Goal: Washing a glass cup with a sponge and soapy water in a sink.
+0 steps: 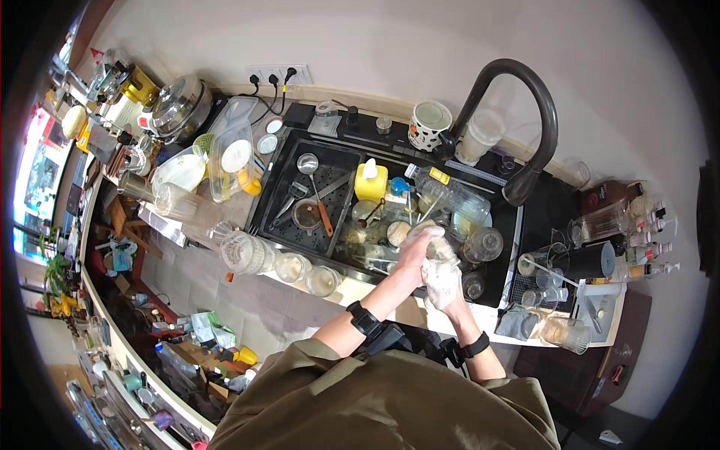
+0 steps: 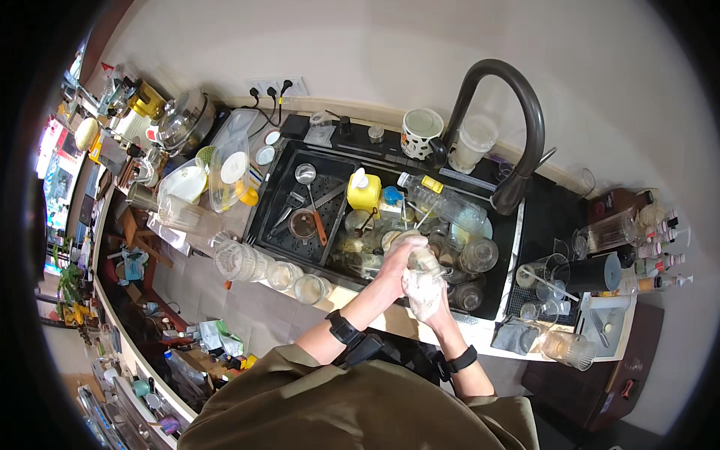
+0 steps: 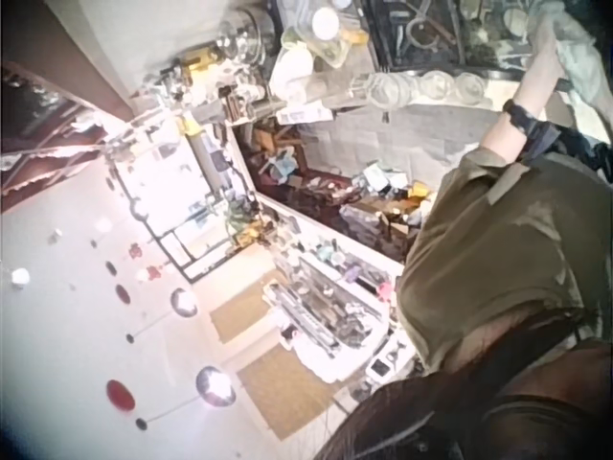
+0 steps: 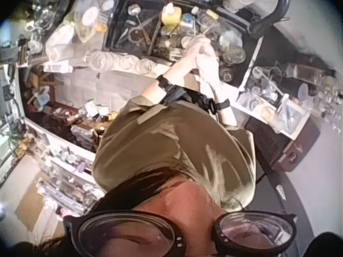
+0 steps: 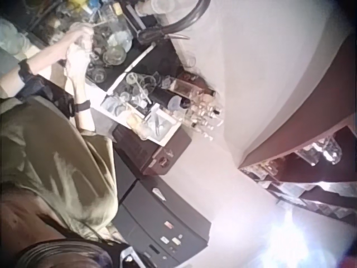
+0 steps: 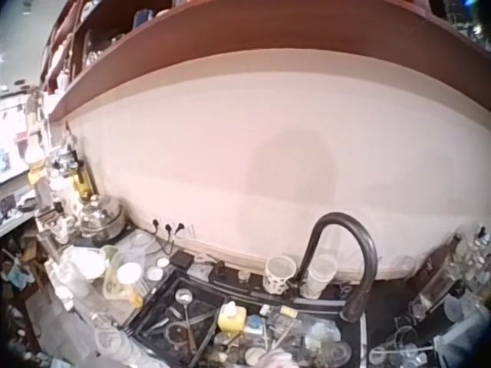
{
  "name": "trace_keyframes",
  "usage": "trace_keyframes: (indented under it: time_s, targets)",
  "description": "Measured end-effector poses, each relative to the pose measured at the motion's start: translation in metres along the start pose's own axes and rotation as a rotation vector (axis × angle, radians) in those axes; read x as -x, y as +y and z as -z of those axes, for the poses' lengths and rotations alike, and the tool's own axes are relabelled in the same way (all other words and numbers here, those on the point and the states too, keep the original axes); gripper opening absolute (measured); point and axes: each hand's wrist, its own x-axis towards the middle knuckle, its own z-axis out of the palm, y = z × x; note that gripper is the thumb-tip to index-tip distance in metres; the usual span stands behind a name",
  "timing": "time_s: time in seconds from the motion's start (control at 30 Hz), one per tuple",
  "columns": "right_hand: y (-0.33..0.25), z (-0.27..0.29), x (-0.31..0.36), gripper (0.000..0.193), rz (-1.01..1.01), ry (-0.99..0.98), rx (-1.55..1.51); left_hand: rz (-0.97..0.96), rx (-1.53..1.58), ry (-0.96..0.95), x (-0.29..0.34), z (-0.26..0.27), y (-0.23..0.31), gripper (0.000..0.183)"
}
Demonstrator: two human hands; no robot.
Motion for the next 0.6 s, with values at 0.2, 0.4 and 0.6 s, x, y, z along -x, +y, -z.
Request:
trace_keyframes:
  time_s: [0.2, 0.4, 0.6]
  targets:
    - [-0.02, 0.016, 0.007, 0.032, -0.58, -0.022, -0.761, 0.124, 0.055, 0.254, 0.021, -0.014, 0.028, 0.014]
    - [-0.035, 0.031, 0.0, 0.057, -0.95, 0.297, -1.539, -0.161, 0.09, 0.326, 0.035, -0.036, 0.037, 0.027]
    - [-0.028, -0.02, -0.019, 0.024, -0.864, 0.916, -1.214, -1.184, -0.521, 0.212, 0.037, -0.035, 0.001, 0.054]
